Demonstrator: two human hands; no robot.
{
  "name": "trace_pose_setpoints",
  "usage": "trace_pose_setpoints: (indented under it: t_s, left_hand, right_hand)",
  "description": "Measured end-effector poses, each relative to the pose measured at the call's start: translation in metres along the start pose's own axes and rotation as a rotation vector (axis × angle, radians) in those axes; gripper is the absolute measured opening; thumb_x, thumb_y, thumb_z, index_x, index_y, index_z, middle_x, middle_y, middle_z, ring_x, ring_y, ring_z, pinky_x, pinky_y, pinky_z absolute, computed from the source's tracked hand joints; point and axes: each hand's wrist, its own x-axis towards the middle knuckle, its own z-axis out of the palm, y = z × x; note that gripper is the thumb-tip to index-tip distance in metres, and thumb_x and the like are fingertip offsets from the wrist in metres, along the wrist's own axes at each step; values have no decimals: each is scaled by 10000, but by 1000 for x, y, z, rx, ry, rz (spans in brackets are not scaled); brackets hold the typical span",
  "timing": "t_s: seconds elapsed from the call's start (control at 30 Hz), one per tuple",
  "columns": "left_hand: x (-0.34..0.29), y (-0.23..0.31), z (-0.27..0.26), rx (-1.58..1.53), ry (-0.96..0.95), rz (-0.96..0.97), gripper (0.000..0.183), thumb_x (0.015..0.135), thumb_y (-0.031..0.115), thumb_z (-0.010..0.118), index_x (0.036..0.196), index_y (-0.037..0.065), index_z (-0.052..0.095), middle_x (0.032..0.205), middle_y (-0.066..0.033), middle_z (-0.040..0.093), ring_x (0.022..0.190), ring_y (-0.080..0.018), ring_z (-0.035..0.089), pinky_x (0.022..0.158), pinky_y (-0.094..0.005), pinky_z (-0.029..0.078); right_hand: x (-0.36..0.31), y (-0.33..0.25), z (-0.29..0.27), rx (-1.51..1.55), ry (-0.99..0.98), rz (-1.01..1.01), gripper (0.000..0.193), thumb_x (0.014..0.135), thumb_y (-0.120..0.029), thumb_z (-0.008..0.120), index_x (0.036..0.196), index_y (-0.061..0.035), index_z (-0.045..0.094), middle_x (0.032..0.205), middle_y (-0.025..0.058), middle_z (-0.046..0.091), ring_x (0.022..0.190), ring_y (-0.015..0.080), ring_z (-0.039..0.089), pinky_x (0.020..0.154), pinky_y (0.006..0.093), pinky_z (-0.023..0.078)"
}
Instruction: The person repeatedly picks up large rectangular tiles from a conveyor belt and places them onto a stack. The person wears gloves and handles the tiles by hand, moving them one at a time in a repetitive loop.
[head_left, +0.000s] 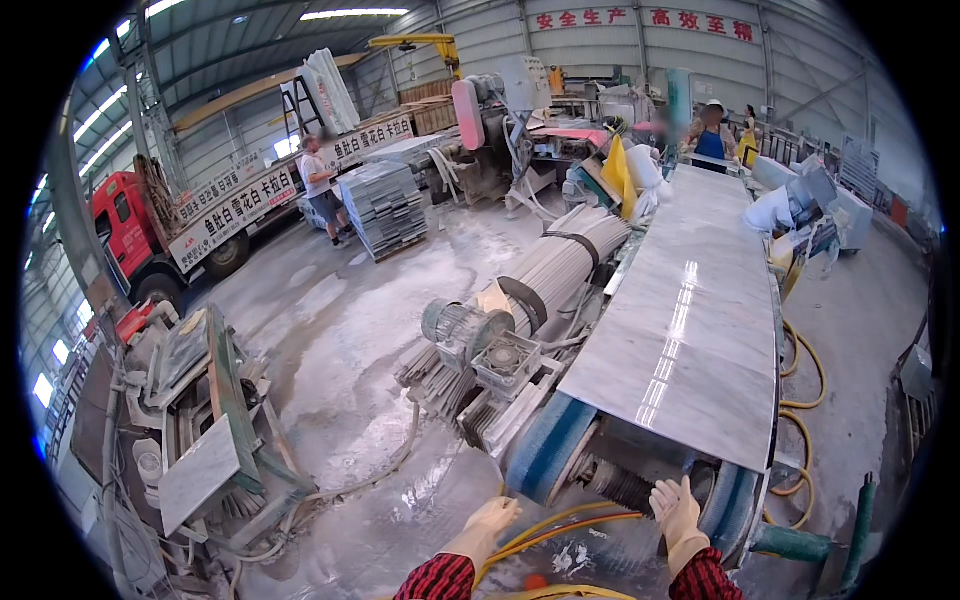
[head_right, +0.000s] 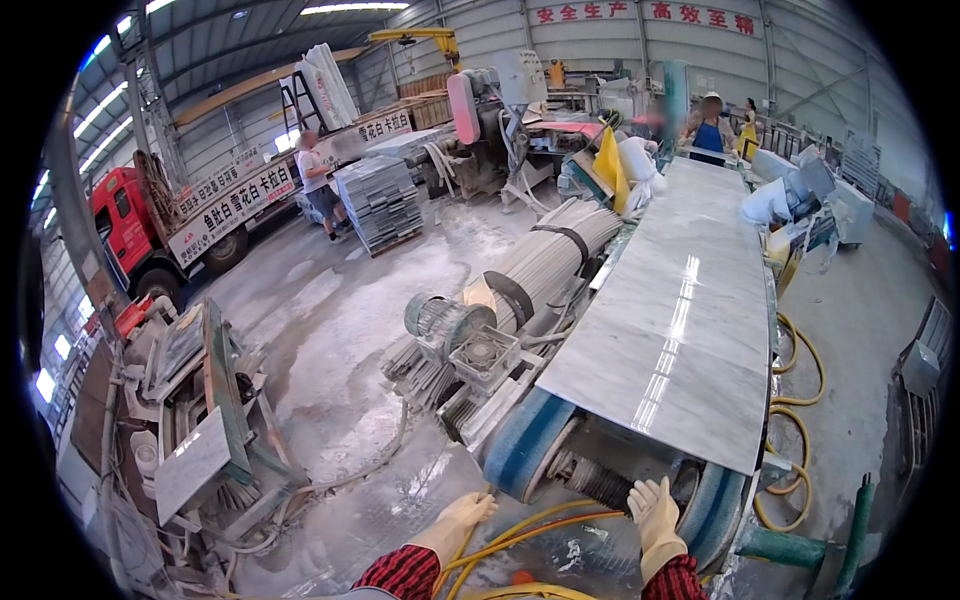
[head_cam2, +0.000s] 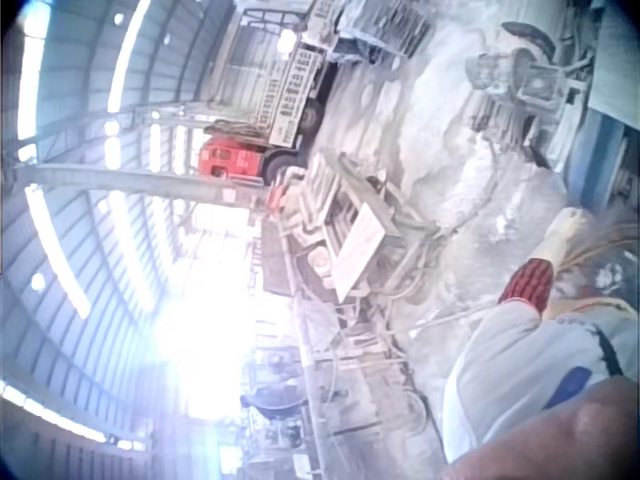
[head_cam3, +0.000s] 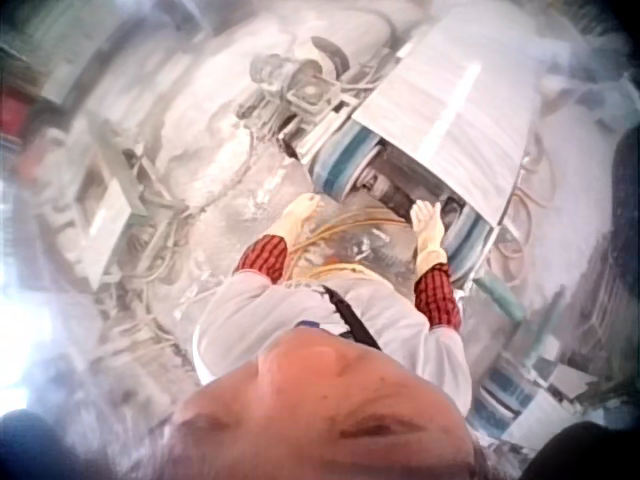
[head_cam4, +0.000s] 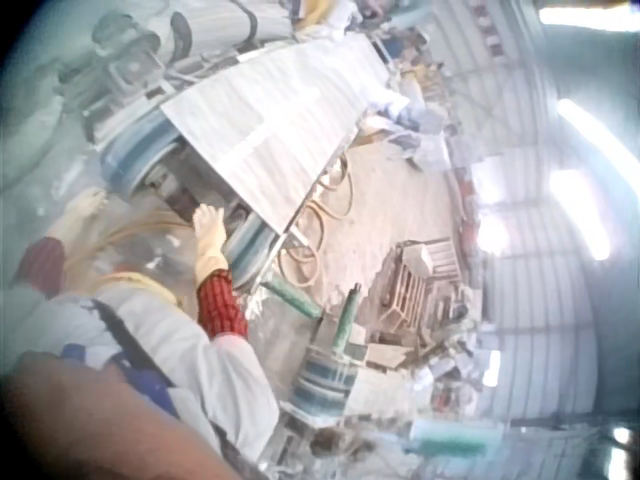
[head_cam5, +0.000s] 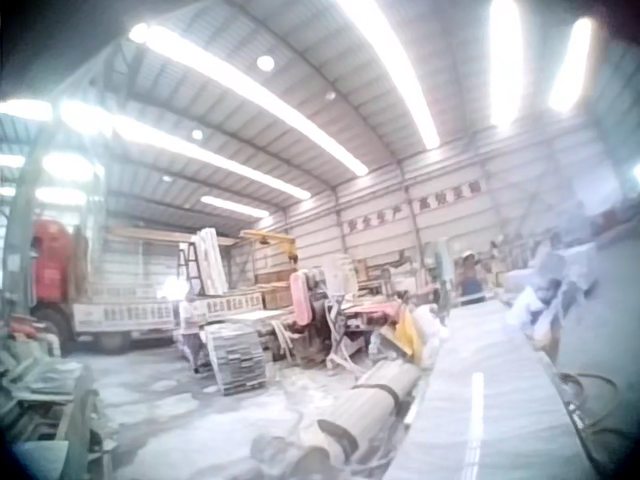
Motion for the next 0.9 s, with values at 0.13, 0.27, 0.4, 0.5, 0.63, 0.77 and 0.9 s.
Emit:
trace_pose_setpoints:
  t_s: [0.13,0.27,0.4,0.5,0.63,0.77,0.9]
  left_hand:
    - [-7,-5,-11,-68,78,23,473,1119,437,454,1298,78,705,1232,-53,767,1076,-137,716,928,-306,549]
    - [-15,18,-1,-242,96,120,467,1132,385,456,1315,19,681,1261,-84,759,1124,-161,713,999,-314,548]
    - [-29,48,-5,-272,92,129,480,1135,367,466,1348,-20,653,1280,-106,753,1144,-184,708,1032,-313,542]
    - [-33,61,-14,-267,145,133,481,1131,354,488,1370,-35,637,1284,-120,750,1151,-201,708,1039,-312,538]
    - [-35,93,-6,-124,211,245,467,1127,329,509,1405,-31,613,1302,-147,740,1135,-220,713,1027,-341,544]
    - [-40,150,13,242,319,556,406,1076,249,599,1389,-6,633,1259,-156,749,1163,-275,707,1031,-361,534]
    - [-9,164,26,579,411,854,472,1028,263,643,1433,24,602,1358,-200,680,1238,-364,645,1067,-434,500]
  right_hand:
    - [31,-8,37,97,14,-41,809,1019,-558,662,1568,-15,421,1558,184,543,1342,351,602,1072,434,553]
    - [68,-15,50,157,-49,-81,842,1009,-553,681,1601,-35,382,1614,189,479,1416,352,542,1110,423,527]
    - [112,-6,47,94,23,-166,693,1025,-525,672,1489,-49,475,1456,223,610,1321,349,613,1080,427,544]
    - [102,-2,66,63,26,-115,609,1036,-489,674,1456,-86,494,1364,210,658,1242,346,646,1090,468,523]
    - [106,10,54,79,12,-99,624,1030,-513,672,1467,-100,503,1364,191,658,1238,352,639,1097,481,507]
    - [113,7,46,215,-11,-68,642,1009,-518,704,1468,-104,530,1377,145,656,1239,349,639,1105,482,499]
    - [123,0,57,238,90,-52,621,1010,-478,720,1485,-115,553,1380,53,665,1227,271,661,1118,464,494]
